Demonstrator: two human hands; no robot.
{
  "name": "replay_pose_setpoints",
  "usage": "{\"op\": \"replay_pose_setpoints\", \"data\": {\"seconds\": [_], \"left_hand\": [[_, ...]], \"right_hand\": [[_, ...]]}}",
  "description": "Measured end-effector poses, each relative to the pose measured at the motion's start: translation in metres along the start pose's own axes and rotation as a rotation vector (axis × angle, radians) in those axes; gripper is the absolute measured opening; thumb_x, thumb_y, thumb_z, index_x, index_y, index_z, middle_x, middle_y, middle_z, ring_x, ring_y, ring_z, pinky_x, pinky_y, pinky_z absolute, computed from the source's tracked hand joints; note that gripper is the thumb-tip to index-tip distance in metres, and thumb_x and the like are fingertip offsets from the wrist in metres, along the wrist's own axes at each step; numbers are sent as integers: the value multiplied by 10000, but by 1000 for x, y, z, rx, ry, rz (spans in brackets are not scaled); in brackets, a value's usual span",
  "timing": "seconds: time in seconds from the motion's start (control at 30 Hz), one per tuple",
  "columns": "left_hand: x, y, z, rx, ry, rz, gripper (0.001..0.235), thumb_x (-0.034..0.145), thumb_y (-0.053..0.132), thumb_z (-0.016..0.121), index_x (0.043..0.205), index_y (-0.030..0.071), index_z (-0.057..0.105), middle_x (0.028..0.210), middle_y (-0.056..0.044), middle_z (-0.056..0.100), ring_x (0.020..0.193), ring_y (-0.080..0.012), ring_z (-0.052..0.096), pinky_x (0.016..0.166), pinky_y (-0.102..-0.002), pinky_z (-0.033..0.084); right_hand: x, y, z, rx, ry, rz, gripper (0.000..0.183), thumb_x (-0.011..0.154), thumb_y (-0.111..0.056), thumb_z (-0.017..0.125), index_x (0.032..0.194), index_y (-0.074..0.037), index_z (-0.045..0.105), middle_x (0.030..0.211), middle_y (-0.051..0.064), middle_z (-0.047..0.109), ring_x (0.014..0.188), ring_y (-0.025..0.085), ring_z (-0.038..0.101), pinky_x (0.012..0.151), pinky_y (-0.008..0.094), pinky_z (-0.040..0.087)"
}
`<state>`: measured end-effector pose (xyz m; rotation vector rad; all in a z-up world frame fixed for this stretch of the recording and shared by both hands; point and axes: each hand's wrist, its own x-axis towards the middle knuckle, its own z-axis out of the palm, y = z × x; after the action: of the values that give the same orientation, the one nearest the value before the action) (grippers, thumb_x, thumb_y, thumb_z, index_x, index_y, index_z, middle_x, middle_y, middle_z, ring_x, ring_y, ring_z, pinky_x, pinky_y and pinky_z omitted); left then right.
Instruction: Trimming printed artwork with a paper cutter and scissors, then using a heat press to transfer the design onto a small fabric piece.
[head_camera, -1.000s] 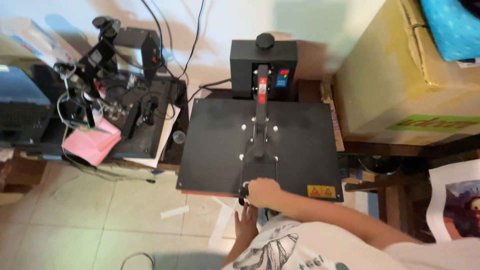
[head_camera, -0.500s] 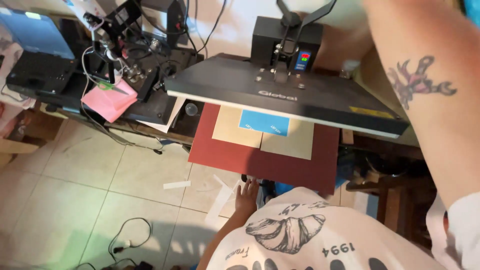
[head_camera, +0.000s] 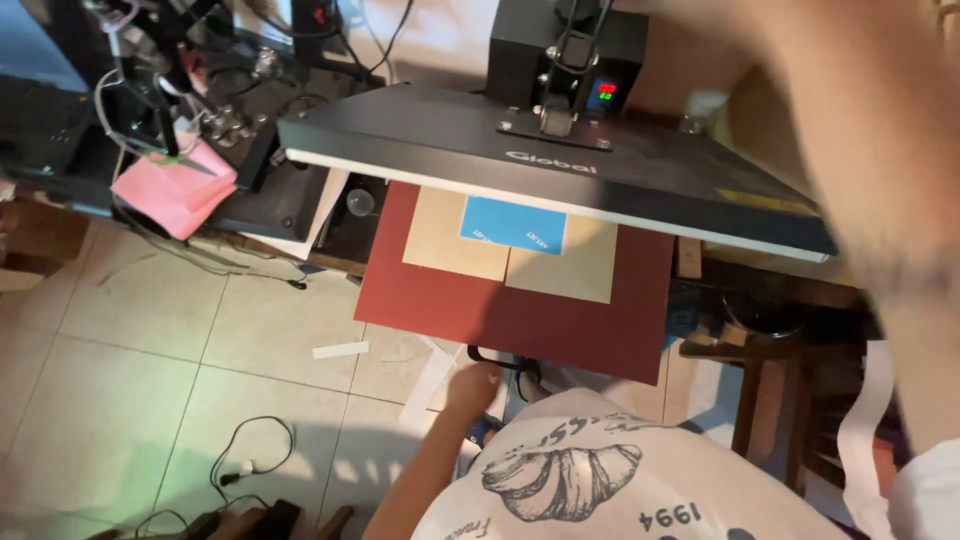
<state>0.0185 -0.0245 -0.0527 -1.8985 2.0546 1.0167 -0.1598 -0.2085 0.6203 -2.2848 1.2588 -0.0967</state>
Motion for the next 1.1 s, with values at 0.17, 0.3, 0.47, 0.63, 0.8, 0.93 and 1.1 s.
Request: {"op": "replay_pose_setpoints", "data": {"seconds": [0.17,0.3,0.47,0.63,0.8,0.93,1.1], "left_hand": [[86,-70,-73,-172,462,-348,298,959,500,610,1110,274,732,912,-99,733,918,-330,764,754,-469,631],[160,-119,-114,-155,587,-475,351,935,412,630,1232,227,651,1221,-94,587,1092,-349,659,859,-487,597],[181,-96,-164,-95,543,-649,666,840,570,736,1280,149,464,1279,-130,519,1238,-352,545,966,-497,550],[194,-95,-171,-160,417,-679,781,760,539,848,1254,128,404,1231,-136,590,1213,-357,576,964,-526,537],[210,-115,-154,-247,412,-632,540,809,446,805,1229,194,576,1185,-117,661,1147,-385,646,935,-564,552],[208,-114,-153,-296,467,-549,293,943,255,633,1228,227,697,1166,-60,740,1091,-318,716,937,-486,582],[197,-129,-147,-368,460,-476,312,904,292,571,1163,231,731,1139,-81,749,1072,-368,707,960,-510,574]], "right_hand": [[5,137,210,133,-57,29,199,887,-352,665,871,-175,755,714,134,778,712,376,771,632,417,597],[0,282,380,267,-258,792,741,901,-586,618,1376,-18,589,1329,204,690,1237,369,664,999,524,556],[24,360,459,179,43,1143,736,874,-508,696,1310,68,558,1210,272,673,1099,429,705,861,600,561],[43,416,543,287,177,1287,803,922,-449,524,1495,61,289,1285,230,641,1199,401,660,1016,601,468],[50,391,515,174,208,1368,433,946,-324,522,1280,-49,502,1205,170,586,1119,381,653,901,539,511],[49,380,510,345,259,1331,482,899,-247,544,1293,-15,391,1170,211,652,1144,442,666,937,570,477],[42,392,521,382,175,1286,489,860,-299,591,1289,-65,556,1150,191,713,1123,433,686,885,575,518]]}}
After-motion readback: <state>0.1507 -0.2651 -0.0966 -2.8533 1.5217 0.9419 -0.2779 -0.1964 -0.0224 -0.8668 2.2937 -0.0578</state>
